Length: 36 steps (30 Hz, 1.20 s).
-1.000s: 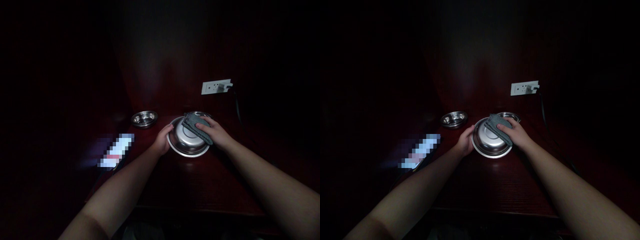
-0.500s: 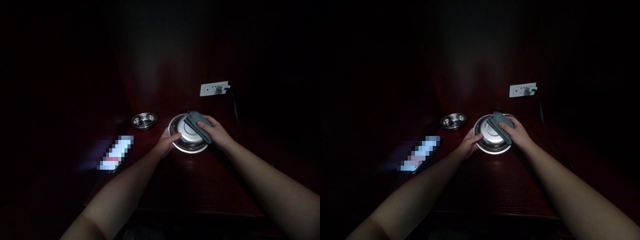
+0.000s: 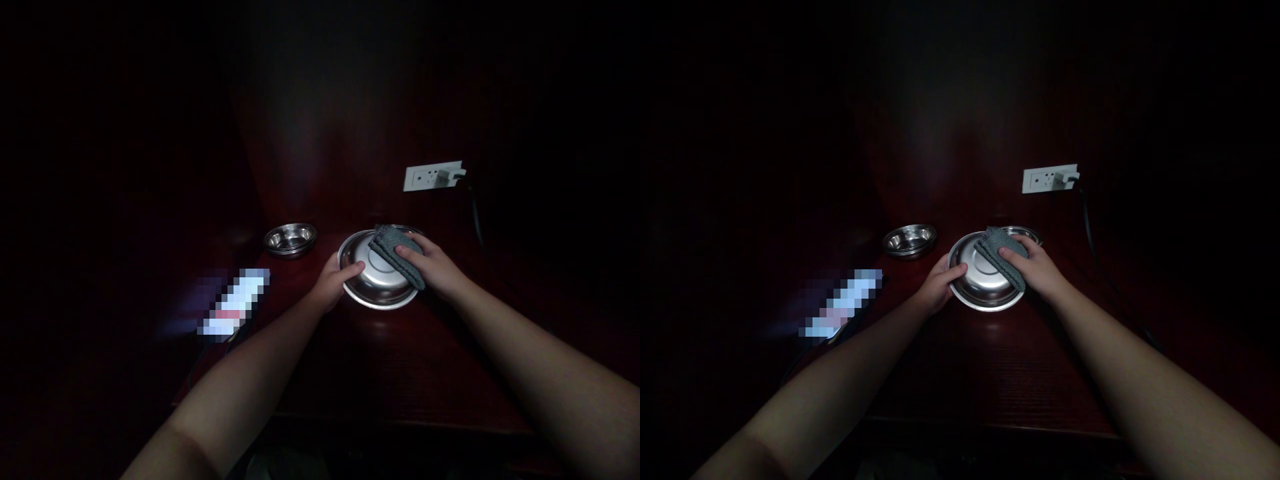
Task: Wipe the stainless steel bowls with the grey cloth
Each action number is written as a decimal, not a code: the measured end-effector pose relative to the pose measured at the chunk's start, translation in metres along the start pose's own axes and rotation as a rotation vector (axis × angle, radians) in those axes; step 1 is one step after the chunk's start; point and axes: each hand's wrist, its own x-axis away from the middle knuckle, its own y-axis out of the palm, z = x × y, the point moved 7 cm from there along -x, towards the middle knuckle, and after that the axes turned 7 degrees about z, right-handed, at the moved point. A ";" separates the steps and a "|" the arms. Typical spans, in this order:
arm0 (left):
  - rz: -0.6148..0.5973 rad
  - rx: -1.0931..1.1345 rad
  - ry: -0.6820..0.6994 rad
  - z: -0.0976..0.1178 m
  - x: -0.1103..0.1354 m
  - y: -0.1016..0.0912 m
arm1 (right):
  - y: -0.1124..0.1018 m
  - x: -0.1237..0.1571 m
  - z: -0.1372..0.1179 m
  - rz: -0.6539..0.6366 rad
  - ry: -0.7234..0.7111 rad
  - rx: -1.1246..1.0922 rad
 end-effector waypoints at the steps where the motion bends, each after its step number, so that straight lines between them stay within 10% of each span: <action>1: -0.001 -0.004 0.004 0.000 0.000 0.000 | 0.000 0.000 0.000 -0.005 -0.003 0.006; 36: 0.036 0.013 -0.026 -0.008 -0.005 -0.006 | 0.001 0.001 -0.004 -0.042 -0.025 0.079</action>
